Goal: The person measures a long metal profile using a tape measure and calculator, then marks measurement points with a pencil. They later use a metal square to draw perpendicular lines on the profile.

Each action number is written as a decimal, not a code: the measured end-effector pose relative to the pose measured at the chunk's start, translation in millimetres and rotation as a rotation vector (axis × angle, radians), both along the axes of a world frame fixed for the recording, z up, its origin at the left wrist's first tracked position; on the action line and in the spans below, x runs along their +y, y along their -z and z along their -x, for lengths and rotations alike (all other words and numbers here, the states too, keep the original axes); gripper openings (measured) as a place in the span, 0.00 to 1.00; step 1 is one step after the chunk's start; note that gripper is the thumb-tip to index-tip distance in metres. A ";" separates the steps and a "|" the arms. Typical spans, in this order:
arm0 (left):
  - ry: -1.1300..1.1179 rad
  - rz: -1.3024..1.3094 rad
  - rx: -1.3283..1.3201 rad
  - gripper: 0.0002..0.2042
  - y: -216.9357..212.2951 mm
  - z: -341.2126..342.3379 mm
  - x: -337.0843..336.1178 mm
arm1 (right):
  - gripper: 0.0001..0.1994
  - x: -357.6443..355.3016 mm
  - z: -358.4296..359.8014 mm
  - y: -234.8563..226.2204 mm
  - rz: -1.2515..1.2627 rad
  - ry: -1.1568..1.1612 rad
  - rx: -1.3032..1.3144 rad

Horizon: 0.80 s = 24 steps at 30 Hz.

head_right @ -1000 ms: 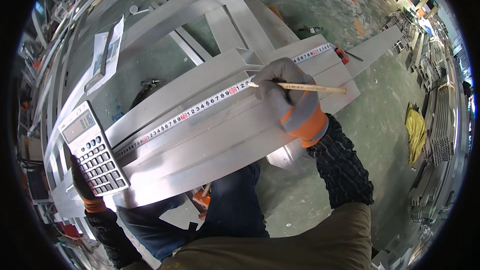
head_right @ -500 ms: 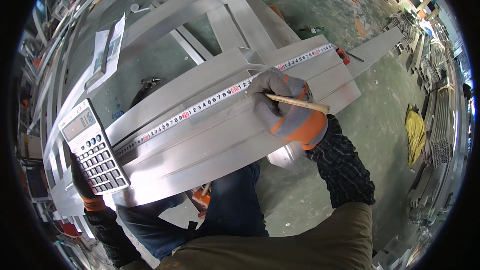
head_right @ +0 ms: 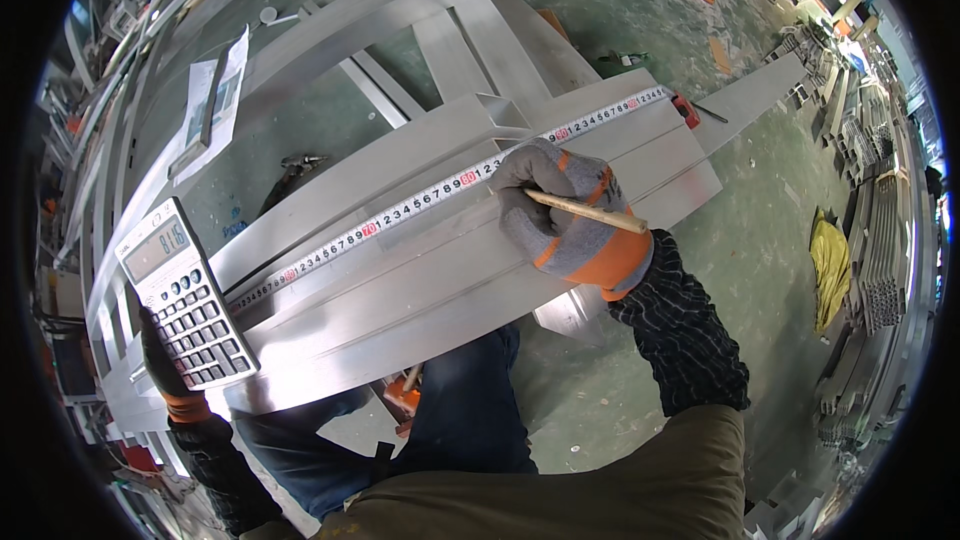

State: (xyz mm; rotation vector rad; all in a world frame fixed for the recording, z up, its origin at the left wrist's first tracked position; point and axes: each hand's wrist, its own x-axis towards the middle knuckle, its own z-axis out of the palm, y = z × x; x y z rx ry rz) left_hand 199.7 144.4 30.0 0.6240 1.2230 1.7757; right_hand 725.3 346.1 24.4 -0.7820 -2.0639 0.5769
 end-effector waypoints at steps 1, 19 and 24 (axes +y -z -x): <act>0.009 0.000 -0.004 0.25 -0.6 -0.8 0.6 | 0.07 0.3 0.2 0.2 -0.002 -0.012 0.010; 0.054 -0.038 0.004 0.23 3.4 6.3 -2.0 | 0.05 0.5 0.3 -1.2 0.083 -0.012 0.009; 0.080 -0.086 0.055 0.23 12.2 18.3 -7.0 | 0.05 0.9 0.4 -6.9 0.070 0.006 -0.013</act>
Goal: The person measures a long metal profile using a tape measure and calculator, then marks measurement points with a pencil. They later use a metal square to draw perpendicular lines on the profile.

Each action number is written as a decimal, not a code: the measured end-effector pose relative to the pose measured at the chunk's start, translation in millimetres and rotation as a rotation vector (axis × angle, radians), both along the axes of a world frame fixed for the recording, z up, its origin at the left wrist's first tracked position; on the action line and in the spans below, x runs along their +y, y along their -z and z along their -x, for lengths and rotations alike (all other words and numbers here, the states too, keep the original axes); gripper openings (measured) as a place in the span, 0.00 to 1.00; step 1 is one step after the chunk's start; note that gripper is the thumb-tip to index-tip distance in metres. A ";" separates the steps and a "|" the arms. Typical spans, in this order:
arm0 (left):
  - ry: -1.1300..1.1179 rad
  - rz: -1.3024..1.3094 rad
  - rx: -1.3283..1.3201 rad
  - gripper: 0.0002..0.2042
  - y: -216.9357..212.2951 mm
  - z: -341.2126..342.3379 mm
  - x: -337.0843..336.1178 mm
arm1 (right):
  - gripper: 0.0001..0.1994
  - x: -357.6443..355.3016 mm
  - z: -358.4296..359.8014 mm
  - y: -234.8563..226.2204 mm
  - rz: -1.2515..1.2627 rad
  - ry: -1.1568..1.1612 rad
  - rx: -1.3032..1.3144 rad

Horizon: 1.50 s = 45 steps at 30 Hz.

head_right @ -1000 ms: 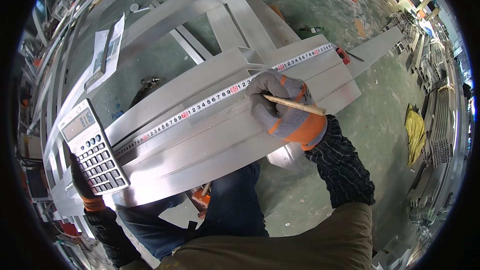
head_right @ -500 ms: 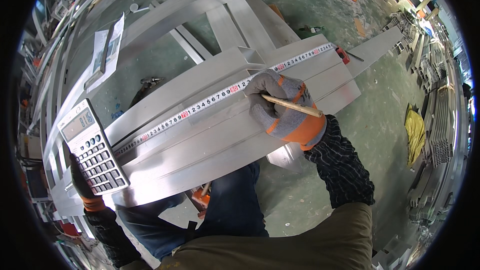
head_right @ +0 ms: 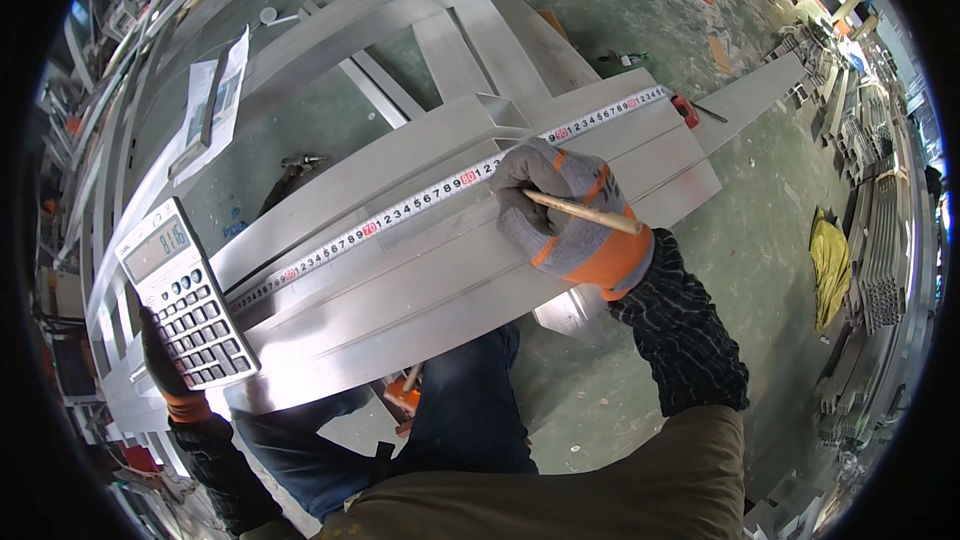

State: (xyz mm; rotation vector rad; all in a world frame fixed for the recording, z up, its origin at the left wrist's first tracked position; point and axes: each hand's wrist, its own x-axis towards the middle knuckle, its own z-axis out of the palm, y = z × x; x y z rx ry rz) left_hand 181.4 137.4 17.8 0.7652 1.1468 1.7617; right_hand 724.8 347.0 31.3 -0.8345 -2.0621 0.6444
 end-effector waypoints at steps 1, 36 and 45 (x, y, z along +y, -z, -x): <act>0.030 -0.010 -0.003 0.22 0.4 2.3 -1.0 | 0.05 0.7 0.1 -1.9 -0.039 0.017 -0.030; -0.021 0.002 0.218 0.20 12.9 -7.6 17.7 | 0.23 -251.6 116.4 -92.3 -0.283 -0.249 0.296; 0.078 0.094 -0.038 0.22 -25.7 -38.6 7.0 | 0.24 -209.4 96.8 -56.3 -0.214 -0.185 0.273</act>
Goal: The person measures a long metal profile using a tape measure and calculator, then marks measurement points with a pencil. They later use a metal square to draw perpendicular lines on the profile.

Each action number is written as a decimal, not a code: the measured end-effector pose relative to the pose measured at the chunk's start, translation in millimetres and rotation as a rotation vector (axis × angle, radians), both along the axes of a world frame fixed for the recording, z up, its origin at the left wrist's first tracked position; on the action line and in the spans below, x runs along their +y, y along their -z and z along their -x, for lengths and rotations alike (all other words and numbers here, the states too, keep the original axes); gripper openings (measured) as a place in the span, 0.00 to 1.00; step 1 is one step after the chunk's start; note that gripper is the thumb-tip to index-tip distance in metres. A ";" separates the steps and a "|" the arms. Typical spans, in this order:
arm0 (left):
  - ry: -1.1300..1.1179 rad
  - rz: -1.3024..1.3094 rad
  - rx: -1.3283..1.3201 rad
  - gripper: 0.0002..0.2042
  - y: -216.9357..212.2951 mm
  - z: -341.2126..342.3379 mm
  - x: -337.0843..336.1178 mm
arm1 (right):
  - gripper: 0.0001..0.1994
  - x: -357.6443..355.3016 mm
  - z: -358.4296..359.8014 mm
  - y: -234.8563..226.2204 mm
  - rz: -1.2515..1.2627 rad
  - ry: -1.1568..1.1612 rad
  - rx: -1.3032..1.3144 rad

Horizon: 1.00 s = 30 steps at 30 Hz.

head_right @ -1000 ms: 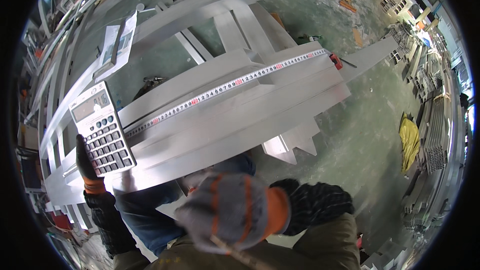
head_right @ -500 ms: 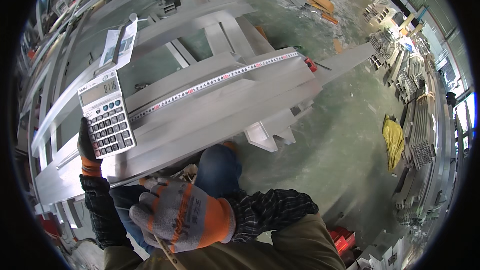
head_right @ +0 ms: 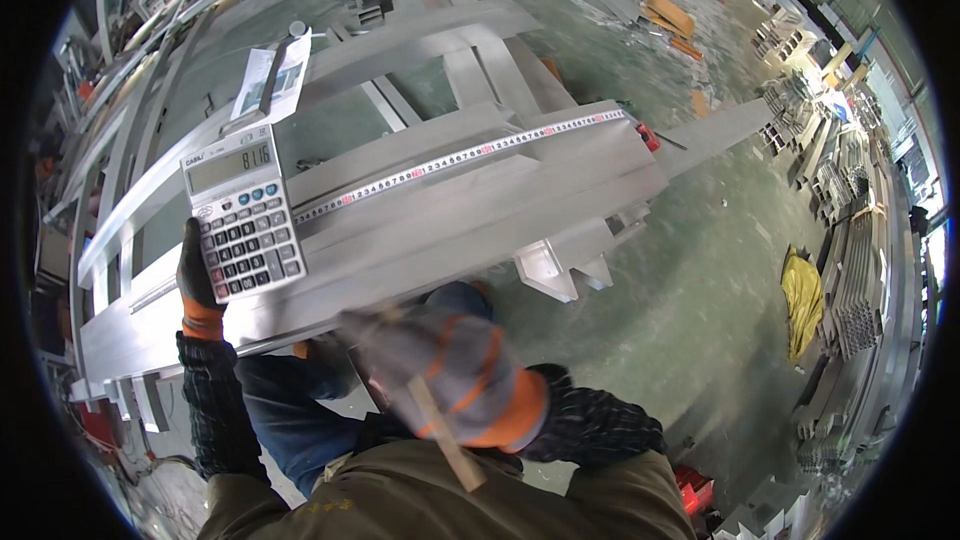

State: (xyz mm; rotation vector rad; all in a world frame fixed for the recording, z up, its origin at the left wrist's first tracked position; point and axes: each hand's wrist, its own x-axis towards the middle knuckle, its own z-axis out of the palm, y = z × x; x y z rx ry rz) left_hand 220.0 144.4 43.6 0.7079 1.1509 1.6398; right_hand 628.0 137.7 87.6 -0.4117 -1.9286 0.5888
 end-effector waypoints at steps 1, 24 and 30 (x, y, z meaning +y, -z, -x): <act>-0.089 -0.278 0.728 0.21 15.5 -4.2 -12.4 | 0.25 7.5 -13.5 16.2 0.062 -0.020 0.006; -0.009 0.378 0.093 0.17 90.7 -111.2 -126.7 | 0.12 176.0 -115.2 105.1 0.466 0.515 0.226; -0.023 0.301 -0.054 0.20 65.3 -150.3 -111.5 | 0.10 172.5 -112.2 108.1 0.304 0.574 0.068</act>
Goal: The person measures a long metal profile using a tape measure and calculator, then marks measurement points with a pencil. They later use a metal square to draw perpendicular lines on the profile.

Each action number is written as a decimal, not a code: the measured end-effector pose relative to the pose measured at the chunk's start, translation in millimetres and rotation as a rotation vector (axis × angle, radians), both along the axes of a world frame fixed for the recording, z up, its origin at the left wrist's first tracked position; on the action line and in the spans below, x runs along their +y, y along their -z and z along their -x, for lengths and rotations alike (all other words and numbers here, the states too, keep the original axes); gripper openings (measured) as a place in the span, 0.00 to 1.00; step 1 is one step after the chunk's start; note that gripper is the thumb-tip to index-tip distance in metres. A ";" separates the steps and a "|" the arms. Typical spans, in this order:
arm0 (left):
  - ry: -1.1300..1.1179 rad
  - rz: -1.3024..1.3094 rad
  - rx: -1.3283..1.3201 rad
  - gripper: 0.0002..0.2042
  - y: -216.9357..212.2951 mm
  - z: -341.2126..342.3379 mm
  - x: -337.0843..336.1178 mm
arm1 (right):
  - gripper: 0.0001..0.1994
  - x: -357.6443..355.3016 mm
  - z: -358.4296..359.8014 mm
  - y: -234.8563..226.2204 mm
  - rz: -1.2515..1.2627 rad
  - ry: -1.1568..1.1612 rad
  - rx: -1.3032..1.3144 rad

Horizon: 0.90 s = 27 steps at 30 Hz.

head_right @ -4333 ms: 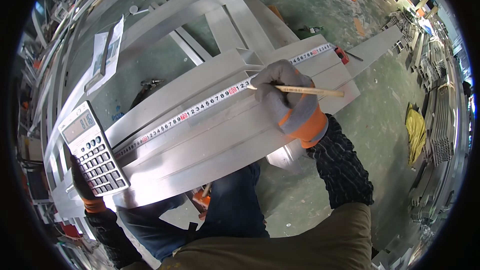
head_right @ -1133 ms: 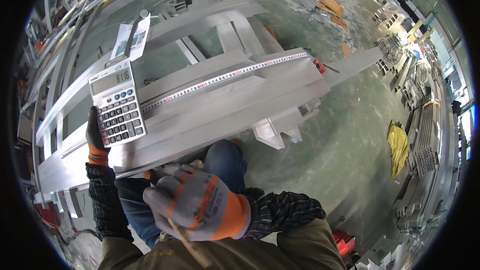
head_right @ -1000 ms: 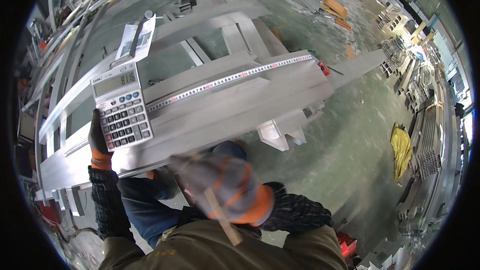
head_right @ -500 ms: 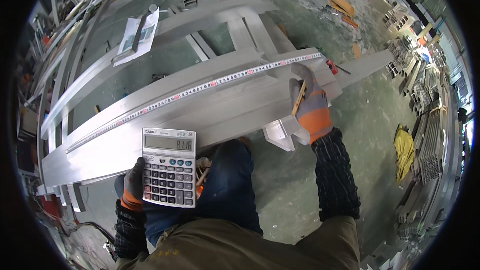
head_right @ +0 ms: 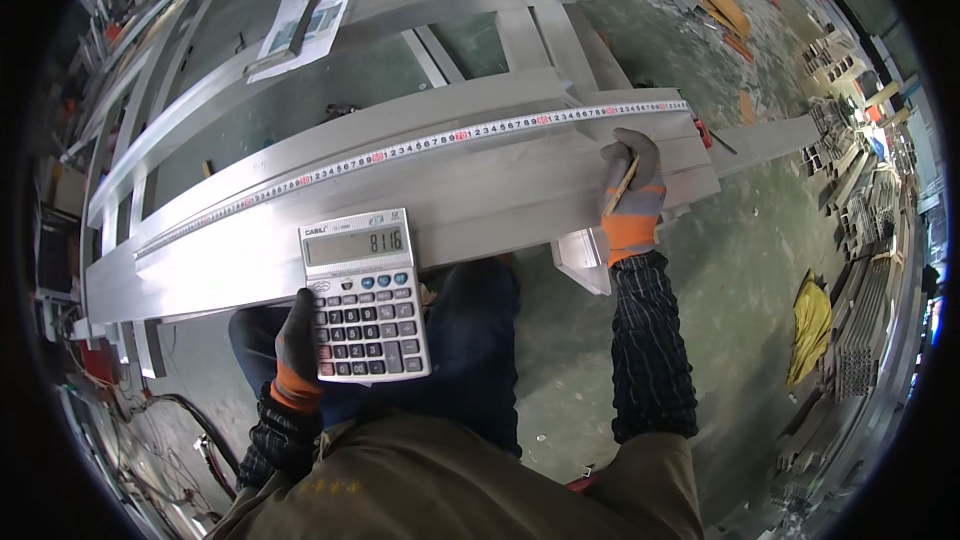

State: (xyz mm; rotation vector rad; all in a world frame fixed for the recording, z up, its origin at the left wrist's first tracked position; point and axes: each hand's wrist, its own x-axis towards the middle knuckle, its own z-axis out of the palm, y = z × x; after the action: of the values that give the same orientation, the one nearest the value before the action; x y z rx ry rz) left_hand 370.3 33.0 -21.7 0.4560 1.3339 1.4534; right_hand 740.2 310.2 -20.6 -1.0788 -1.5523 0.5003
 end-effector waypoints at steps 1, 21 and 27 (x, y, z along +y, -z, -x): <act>-0.008 -0.023 0.061 0.20 -1.5 -5.6 -0.6 | 0.10 -1.5 4.7 -3.1 -0.022 0.018 -0.044; 0.058 -0.292 0.700 0.21 -14.7 -46.3 18.8 | 0.10 2.4 -0.6 8.9 0.002 0.008 0.021; 0.040 -0.284 0.759 0.21 -11.3 -48.3 21.8 | 0.10 -0.8 1.4 8.6 0.038 -0.017 0.076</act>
State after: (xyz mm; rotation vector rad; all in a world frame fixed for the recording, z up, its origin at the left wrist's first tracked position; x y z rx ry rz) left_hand 418.7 54.8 -10.4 1.3078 1.6769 1.5004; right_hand 738.8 309.4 -29.1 -1.0645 -1.4919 0.5781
